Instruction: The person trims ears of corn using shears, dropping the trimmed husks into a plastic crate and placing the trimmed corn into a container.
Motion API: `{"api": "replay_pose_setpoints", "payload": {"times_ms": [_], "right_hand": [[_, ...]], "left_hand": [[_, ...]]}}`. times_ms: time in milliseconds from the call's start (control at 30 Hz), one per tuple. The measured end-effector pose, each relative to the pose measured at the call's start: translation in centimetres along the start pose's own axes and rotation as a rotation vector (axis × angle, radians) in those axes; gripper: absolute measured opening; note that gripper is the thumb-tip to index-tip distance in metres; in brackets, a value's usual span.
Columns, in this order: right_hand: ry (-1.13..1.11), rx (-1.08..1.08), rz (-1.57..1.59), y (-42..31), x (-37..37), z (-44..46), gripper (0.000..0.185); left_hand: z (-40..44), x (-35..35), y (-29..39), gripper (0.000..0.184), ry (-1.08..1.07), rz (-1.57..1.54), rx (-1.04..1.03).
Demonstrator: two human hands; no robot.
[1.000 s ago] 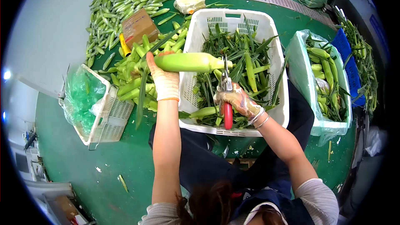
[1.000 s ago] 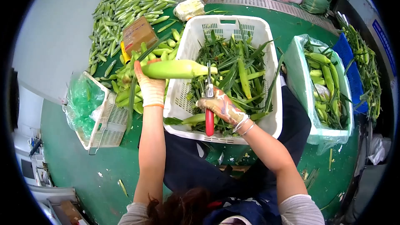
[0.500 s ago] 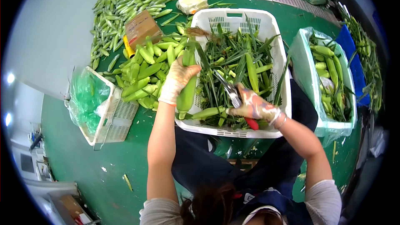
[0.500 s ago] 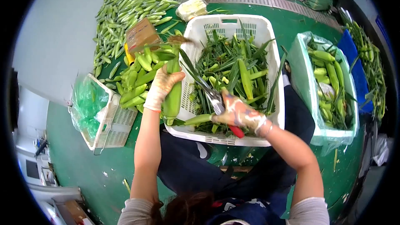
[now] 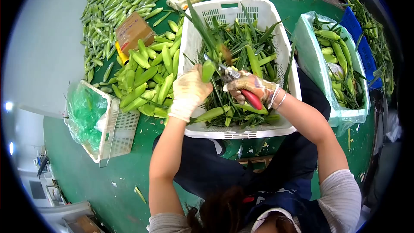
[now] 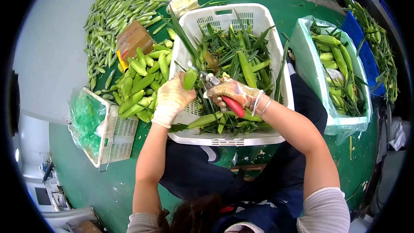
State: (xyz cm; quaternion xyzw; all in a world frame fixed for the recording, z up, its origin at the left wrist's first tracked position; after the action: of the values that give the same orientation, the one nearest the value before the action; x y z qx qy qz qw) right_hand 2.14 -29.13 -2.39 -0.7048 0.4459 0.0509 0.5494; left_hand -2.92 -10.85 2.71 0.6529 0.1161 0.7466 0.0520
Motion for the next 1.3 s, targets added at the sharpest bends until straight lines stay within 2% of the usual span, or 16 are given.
{"api": "replay_pose_setpoints", "payload": {"times_ms": [133,233,400,433,500,567,633,700,767,933,1000,1033,1100,1167,1233,1300], "right_hand": [[0.094,-0.036,-0.151,-0.7,1.2,-1.9,0.027],[0.097,-0.135,-0.499,0.1,4.0,-3.9,0.029],[0.409,0.132,-0.449,-2.9,8.7,-13.7,0.024],[0.514,0.205,-0.442,-3.1,12.0,-15.8,0.024],[0.913,0.28,-0.542,-5.4,16.6,-20.3,0.027],[1.271,0.326,-0.601,-5.8,24.5,-23.5,0.034],[1.63,0.02,-0.701,-6.5,31.4,-26.0,0.038],[1.7,-0.22,-0.592,-7.2,36.5,-26.2,0.036],[1.963,-0.153,-0.867,-5.7,44.5,-26.4,0.034],[2.106,-0.485,-1.089,-4.5,54.1,-28.6,0.044],[2.005,-0.568,-1.054,-3.5,55.6,-28.5,0.043],[1.982,-0.588,-1.083,-3.6,54.3,-28.5,0.042],[2.021,-0.465,-1.251,-2.5,55.6,-28.9,0.037],[1.836,-0.409,-1.152,-3.8,50.9,-28.8,0.035],[1.804,-0.209,-0.997,-2.4,51.1,-28.9,0.035],[1.817,0.005,-0.8,-2.2,43.7,-29.5,0.039]], "left_hand": [[-0.1,1.6,-3.3,0.054,0.134,-0.335,-0.151],[1.2,2.6,-7.0,0.048,0.013,-0.682,-0.11],[6.5,2.4,-20.5,0.032,0.381,-0.78,0.337],[7.4,0.2,-25.4,0.038,0.346,-1.039,0.361],[9.0,-1.6,-31.1,0.045,0.469,-1.186,0.851],[10.5,-3.5,-37.5,0.049,0.602,-1.314,1.018],[12.0,-4.9,-44.3,0.056,0.689,-1.352,1.176],[12.8,-4.0,-44.0,0.063,0.47,-0.594,1.221],[13.7,-2.5,-41.5,0.083,0.028,0.897,0.95],[11.3,-2.7,-30.9,0.045,0.296,0.233,0.55],[10.1,-1.4,-28.1,0.028,0.421,-0.071,0.344],[8.6,-2.2,-34.0,0.024,0.093,0.244,0.285],[8.7,-4.6,-36.9,0.048,0.164,-0.939,0.922],[8.8,-5.9,-33.1,0.046,0.26,-0.772,0.946],[9.7,-6.0,-26.6,0.042,0.223,-0.692,0.851],[10.1,-4.8,-19.7,0.036,0.074,-0.775,0.681]]}}
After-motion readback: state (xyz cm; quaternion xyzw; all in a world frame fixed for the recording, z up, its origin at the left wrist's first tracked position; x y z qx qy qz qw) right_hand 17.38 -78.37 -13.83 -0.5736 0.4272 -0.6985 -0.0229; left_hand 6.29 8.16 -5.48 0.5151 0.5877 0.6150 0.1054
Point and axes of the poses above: each hand's wrist, its own z-axis towards the middle knuckle, its own x-axis out of the back of the hand, y = z × x, the point moved 2 cm from there along z, towards the middle knuckle, and after that the axes turned 2 degrees about y, right-handed, at the moved point
